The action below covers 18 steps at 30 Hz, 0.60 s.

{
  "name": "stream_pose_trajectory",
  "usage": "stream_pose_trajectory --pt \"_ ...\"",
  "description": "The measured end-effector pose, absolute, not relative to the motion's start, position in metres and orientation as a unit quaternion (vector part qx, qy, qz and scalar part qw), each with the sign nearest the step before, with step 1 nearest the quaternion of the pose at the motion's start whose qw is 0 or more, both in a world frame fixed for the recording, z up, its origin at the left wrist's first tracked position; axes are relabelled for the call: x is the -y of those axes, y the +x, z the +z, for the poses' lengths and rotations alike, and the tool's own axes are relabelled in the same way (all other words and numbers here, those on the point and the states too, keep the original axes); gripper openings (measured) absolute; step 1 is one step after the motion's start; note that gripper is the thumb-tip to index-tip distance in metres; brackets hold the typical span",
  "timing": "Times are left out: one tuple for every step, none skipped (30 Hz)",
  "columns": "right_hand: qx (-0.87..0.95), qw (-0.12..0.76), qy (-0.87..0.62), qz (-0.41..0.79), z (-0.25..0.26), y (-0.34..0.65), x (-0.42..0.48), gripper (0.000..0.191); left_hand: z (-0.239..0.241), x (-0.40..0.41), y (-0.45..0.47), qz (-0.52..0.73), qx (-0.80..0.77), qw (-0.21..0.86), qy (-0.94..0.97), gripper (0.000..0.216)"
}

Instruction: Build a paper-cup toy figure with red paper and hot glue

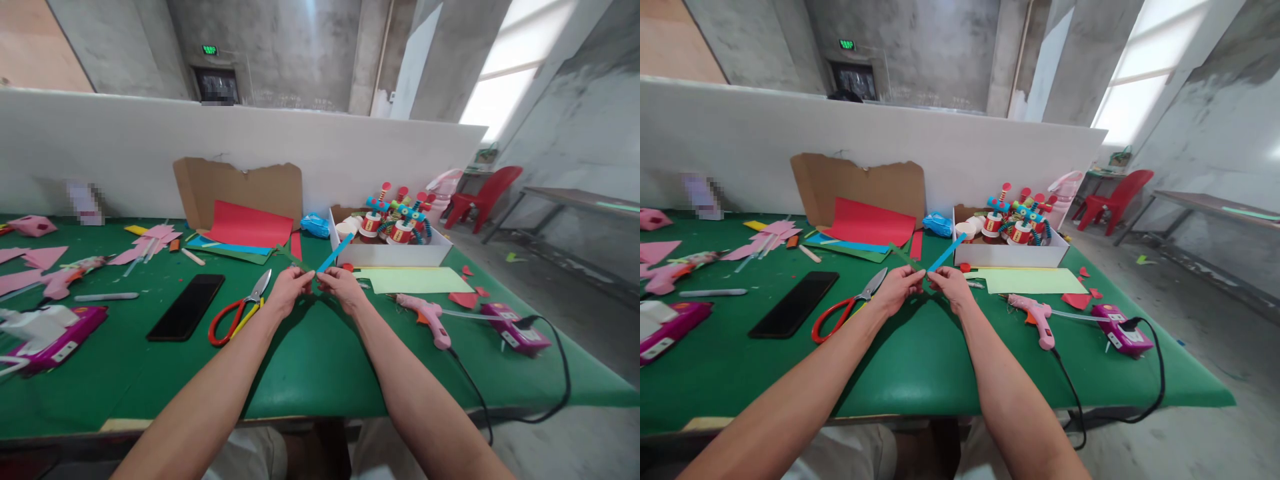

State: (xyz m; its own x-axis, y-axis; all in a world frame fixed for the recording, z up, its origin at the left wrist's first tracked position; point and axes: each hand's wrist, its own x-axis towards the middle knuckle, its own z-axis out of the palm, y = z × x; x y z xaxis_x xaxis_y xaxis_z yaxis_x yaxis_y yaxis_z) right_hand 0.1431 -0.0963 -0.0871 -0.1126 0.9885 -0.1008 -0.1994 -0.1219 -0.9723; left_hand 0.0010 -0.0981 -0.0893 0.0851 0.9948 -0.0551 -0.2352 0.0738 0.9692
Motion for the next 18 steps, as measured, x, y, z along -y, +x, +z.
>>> stream_pose_trajectory --pt "0.428 0.504 -0.449 0.601 -0.087 0.142 0.096 0.032 -0.088 0.098 0.001 0.533 -0.425 0.596 0.424 0.042" --pt "0.411 0.516 -0.450 0.601 -0.086 0.141 0.096 0.031 -0.087 0.099 0.000 0.545 -0.418 0.599 0.412 0.042" --pt "0.394 0.530 -0.450 0.601 -0.086 0.140 0.097 0.030 -0.086 0.099 0.000 0.552 -0.414 0.600 0.405 0.043" --pt "0.378 0.542 -0.449 0.601 -0.086 0.138 0.097 0.029 -0.085 0.099 0.000 0.556 -0.411 0.600 0.402 0.043" --pt "0.366 0.551 -0.449 0.601 -0.087 0.136 0.097 0.028 -0.085 0.099 0.000 0.555 -0.411 0.600 0.403 0.044" --pt "0.358 0.558 -0.448 0.600 -0.087 0.135 0.098 0.027 -0.085 0.099 0.000 0.552 -0.410 0.601 0.407 0.043" --pt "0.353 0.562 -0.448 0.599 -0.088 0.133 0.098 0.026 -0.085 0.100 0.000 0.548 -0.408 0.601 0.414 0.043" --pt "0.353 0.565 -0.447 0.597 -0.089 0.132 0.098 0.026 -0.086 0.100 0.001 0.545 -0.406 0.601 0.421 0.042" --pt "0.355 0.567 -0.446 0.594 -0.090 0.131 0.099 0.026 -0.086 0.100 0.002 0.542 -0.406 0.599 0.428 0.041" --pt "0.359 0.570 -0.443 0.591 -0.091 0.130 0.099 0.027 -0.087 0.100 0.002 0.540 -0.407 0.596 0.434 0.040" --pt "0.365 0.572 -0.440 0.588 -0.092 0.129 0.099 0.027 -0.088 0.099 0.003 0.539 -0.409 0.592 0.437 0.040" --pt "0.370 0.574 -0.436 0.586 -0.093 0.128 0.100 0.028 -0.089 0.099 0.003 0.541 -0.412 0.588 0.439 0.039" --pt "0.373 0.574 -0.433 0.586 -0.093 0.128 0.100 0.029 -0.089 0.099 0.003 0.544 -0.415 0.583 0.438 0.038" --pt "0.375 0.573 -0.432 0.587 -0.094 0.128 0.100 0.029 -0.089 0.098 0.003 0.548 -0.418 0.578 0.437 0.037" --pt "0.376 0.571 -0.432 0.588 -0.094 0.128 0.100 0.029 -0.090 0.098 0.003 0.552 -0.421 0.574 0.436 0.037" --pt "0.375 0.568 -0.434 0.590 -0.094 0.128 0.100 0.029 -0.090 0.097 0.002 0.555 -0.423 0.570 0.434 0.036" --pt "0.376 0.566 -0.436 0.590 -0.094 0.128 0.100 0.029 -0.090 0.097 0.002 0.556 -0.426 0.567 0.433 0.036" --pt "0.378 0.564 -0.438 0.589 -0.094 0.128 0.100 0.029 -0.090 0.097 0.002 0.556 -0.428 0.565 0.433 0.036"
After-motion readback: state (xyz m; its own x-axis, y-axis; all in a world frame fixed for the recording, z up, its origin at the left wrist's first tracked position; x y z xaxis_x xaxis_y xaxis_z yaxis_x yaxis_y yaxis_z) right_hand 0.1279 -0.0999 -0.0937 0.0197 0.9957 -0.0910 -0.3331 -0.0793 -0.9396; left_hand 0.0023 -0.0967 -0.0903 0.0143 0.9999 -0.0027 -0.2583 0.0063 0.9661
